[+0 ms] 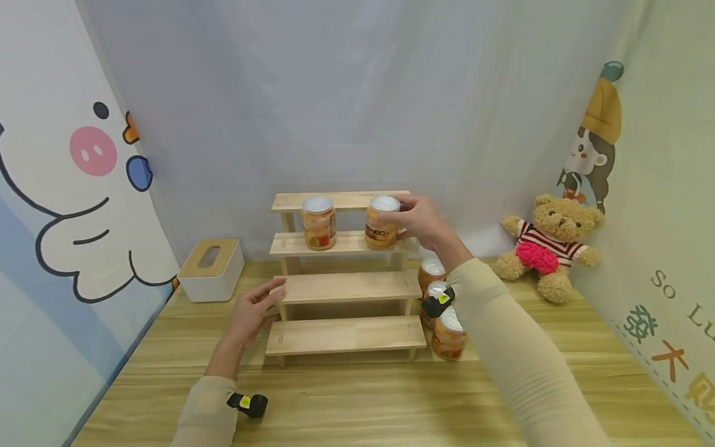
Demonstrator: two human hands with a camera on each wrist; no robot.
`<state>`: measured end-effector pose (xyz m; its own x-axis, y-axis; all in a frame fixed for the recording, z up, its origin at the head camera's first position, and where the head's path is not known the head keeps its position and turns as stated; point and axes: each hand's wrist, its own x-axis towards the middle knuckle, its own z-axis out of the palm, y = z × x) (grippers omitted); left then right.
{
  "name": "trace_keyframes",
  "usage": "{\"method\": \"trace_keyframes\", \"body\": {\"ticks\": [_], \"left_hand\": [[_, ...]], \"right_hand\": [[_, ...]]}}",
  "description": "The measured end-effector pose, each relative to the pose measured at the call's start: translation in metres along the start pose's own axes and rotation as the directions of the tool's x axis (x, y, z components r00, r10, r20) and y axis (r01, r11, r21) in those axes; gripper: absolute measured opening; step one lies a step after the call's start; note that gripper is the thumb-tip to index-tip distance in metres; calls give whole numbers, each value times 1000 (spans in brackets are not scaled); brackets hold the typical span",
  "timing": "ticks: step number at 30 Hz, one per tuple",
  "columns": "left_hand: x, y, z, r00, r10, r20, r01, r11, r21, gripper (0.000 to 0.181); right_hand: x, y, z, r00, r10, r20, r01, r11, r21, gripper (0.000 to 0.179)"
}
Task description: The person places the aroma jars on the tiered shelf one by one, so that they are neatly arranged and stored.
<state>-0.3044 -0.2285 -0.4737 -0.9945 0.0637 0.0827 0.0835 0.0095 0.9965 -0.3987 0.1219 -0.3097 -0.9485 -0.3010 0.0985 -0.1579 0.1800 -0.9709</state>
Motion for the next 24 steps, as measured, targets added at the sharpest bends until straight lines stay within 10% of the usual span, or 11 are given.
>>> {"method": "trace_keyframes", "body": {"ticks": [24], "left_hand": [[1, -1, 1, 1000, -3, -12, 3, 1000, -17, 54]], "right_hand": [[6, -5, 25, 998, 18, -61, -17, 1000, 11, 66]]}}
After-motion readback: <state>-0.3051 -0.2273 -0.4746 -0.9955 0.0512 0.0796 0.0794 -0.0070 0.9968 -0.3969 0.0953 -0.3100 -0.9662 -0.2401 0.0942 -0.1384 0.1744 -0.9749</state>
